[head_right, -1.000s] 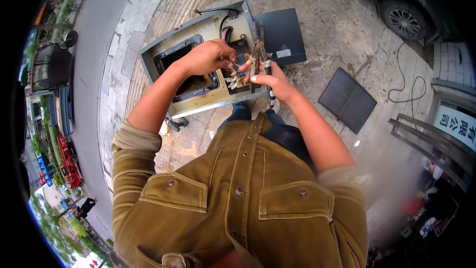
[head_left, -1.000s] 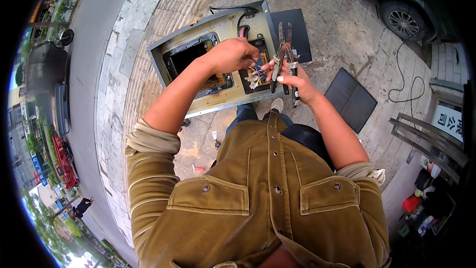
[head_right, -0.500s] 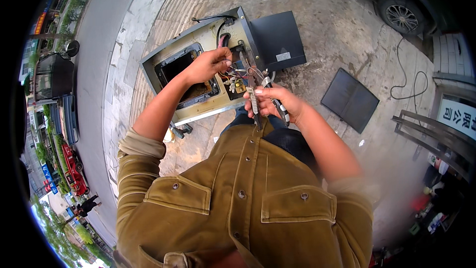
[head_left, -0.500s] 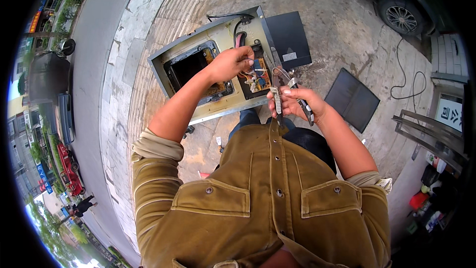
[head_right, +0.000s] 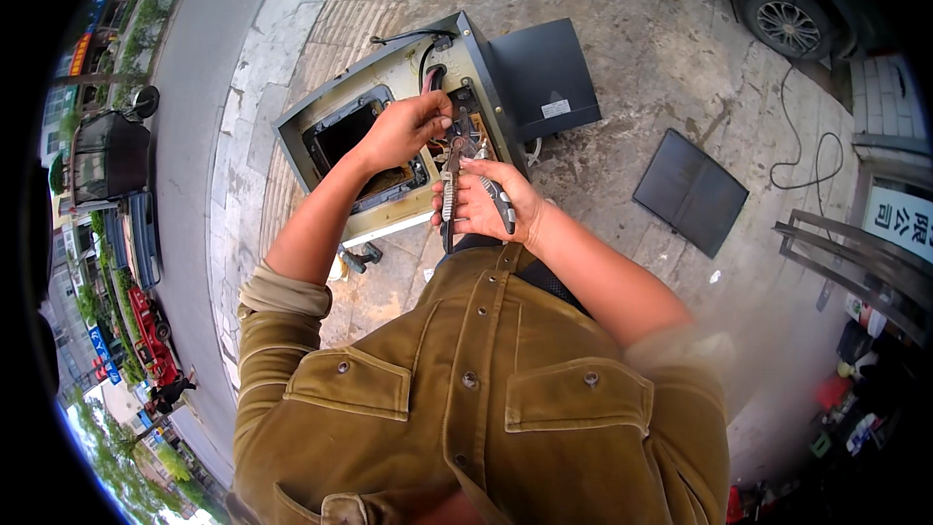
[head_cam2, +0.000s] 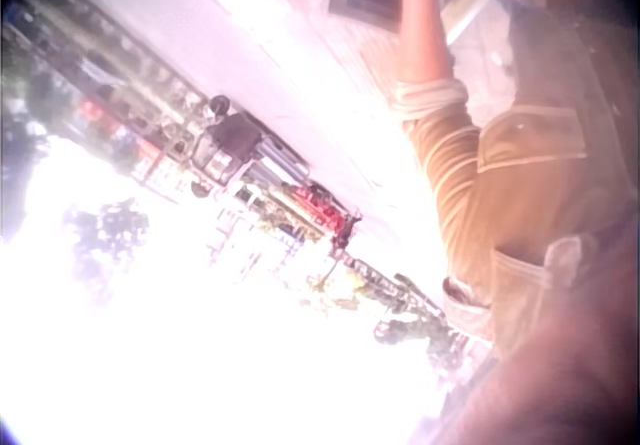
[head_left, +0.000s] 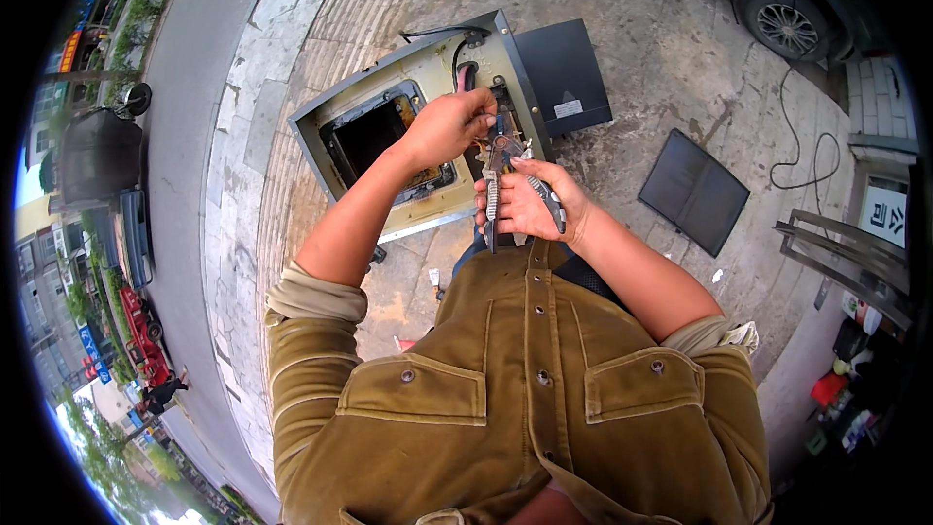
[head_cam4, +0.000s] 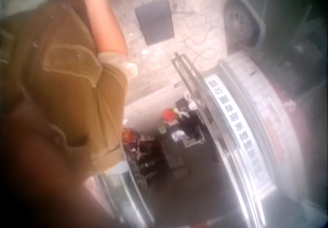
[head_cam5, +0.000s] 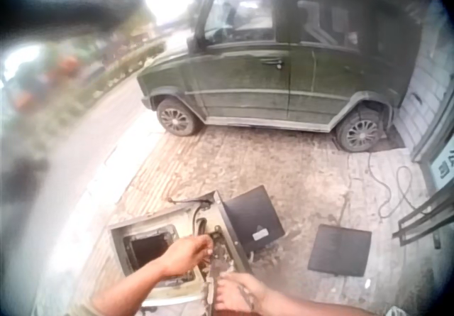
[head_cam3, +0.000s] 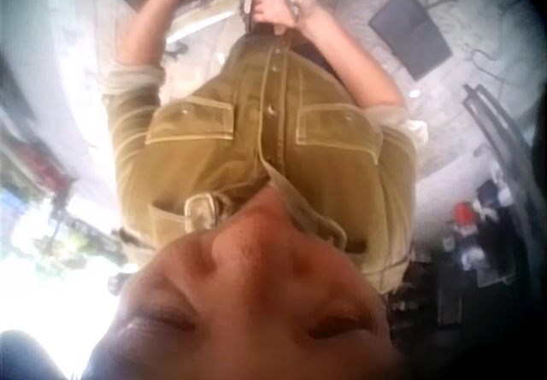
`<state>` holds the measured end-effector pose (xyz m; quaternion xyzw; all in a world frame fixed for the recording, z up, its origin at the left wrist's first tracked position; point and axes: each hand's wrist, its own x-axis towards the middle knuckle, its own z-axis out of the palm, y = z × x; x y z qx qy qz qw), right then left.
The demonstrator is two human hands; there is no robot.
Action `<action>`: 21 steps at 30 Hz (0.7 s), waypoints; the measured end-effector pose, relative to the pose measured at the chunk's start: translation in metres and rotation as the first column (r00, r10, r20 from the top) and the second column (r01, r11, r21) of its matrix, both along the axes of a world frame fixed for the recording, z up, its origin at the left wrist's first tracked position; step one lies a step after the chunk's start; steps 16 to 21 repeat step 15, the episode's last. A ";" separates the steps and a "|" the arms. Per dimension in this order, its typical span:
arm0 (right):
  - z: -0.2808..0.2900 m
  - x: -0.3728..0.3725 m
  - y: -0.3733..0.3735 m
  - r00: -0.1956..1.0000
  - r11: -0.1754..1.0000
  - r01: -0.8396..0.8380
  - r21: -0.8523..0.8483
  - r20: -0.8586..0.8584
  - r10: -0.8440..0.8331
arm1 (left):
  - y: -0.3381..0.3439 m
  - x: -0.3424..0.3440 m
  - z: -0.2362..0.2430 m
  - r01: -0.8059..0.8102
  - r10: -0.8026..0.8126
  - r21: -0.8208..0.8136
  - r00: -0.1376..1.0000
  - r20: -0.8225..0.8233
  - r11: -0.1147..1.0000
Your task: The person walks outside and approaches a disassembled metal appliance. They remove the front panel and use pliers to cut and strip wires inside the unit's electrical compartment.
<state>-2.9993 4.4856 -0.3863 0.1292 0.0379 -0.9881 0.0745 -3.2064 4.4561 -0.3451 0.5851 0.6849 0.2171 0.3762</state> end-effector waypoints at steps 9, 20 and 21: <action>-0.005 -0.011 -0.013 0.994 0.993 0.098 -0.061 -0.032 -0.100 | -0.010 -0.002 -0.003 0.196 -0.169 0.281 0.979 -0.116 0.940; -0.036 -0.012 -0.021 0.980 0.984 0.134 -0.120 -0.135 -0.150 | -0.012 -0.003 -0.002 0.153 -0.151 0.208 0.988 -0.024 0.966; -0.036 -0.012 -0.021 0.980 0.984 0.134 -0.120 -0.135 -0.150 | -0.012 -0.003 -0.002 0.153 -0.151 0.208 0.988 -0.024 0.966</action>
